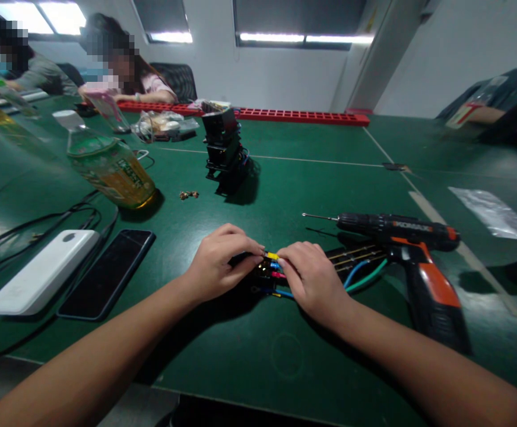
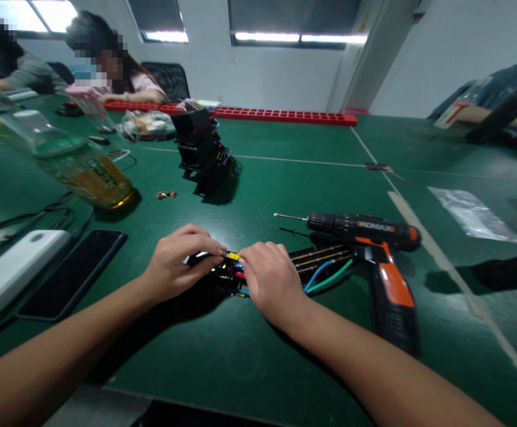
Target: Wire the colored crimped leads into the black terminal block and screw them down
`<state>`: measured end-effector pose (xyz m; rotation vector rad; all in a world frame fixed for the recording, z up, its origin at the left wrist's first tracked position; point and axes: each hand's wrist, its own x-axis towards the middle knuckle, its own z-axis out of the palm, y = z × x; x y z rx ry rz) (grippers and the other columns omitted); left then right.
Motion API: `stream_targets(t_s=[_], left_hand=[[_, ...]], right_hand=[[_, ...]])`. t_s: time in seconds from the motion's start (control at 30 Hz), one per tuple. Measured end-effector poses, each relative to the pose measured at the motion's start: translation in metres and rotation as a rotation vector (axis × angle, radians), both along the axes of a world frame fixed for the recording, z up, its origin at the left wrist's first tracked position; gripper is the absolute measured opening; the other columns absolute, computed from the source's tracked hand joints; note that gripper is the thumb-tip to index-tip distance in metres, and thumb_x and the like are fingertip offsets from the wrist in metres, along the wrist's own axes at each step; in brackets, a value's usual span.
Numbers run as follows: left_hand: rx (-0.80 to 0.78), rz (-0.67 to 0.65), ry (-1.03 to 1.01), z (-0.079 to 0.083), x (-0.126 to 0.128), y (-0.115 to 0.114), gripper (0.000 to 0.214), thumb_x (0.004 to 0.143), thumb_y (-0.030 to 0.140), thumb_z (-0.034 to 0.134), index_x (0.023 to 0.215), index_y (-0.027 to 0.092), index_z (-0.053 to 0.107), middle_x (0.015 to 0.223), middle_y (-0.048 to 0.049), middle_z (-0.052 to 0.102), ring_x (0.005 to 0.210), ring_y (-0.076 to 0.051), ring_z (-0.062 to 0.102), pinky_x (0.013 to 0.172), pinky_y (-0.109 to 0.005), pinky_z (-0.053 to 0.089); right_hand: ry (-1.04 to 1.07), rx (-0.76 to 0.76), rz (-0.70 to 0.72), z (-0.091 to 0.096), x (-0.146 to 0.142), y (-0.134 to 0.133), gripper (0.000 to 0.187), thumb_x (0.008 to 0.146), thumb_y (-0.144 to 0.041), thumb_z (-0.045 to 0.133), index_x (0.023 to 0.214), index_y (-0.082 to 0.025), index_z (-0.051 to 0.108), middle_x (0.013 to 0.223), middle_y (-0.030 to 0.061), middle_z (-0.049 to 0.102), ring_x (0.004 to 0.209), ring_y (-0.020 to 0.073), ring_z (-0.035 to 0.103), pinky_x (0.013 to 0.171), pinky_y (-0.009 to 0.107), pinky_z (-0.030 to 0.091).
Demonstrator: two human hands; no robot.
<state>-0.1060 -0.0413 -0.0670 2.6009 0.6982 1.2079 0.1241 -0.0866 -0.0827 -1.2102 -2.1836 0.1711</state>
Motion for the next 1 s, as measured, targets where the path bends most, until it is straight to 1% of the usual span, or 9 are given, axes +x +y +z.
stream_targets(t_s=[0.17,0.53,1.0], left_hand=[[-0.031,0.021,0.004,0.0008,-0.0001,-0.0015,0.009,0.095,0.013,0.070,0.099,0.020,0.071,0.092,0.0001,0.080,0.082,-0.017,0.064,0.078,-0.029,0.053],[-0.060,0.057,-0.004,0.0017,-0.0001,-0.0031,0.007,0.095,0.016,0.070,0.101,0.020,0.073,0.088,-0.0004,0.076,0.084,-0.016,0.063,0.077,-0.027,0.052],[-0.063,0.067,0.024,0.0006,-0.0018,-0.0027,0.008,0.096,0.018,0.069,0.103,0.020,0.072,0.092,-0.0012,0.077,0.087,-0.017,0.064,0.078,-0.029,0.054]], right_hand=[[-0.001,0.049,0.010,-0.0019,0.0004,0.0012,0.017,0.104,-0.021,0.050,0.099,-0.017,0.067,0.090,0.0022,0.067,0.085,0.0173,0.054,0.080,0.032,0.033],[-0.001,0.029,0.007,-0.0004,0.0007,0.0000,0.018,0.104,-0.021,0.050,0.100,-0.017,0.067,0.090,0.0028,0.067,0.086,0.0173,0.055,0.081,0.032,0.034],[-0.002,0.044,0.011,0.0001,0.0000,0.0001,0.018,0.104,-0.020,0.050,0.100,-0.017,0.067,0.090,0.0029,0.067,0.085,0.0170,0.055,0.081,0.032,0.035]])
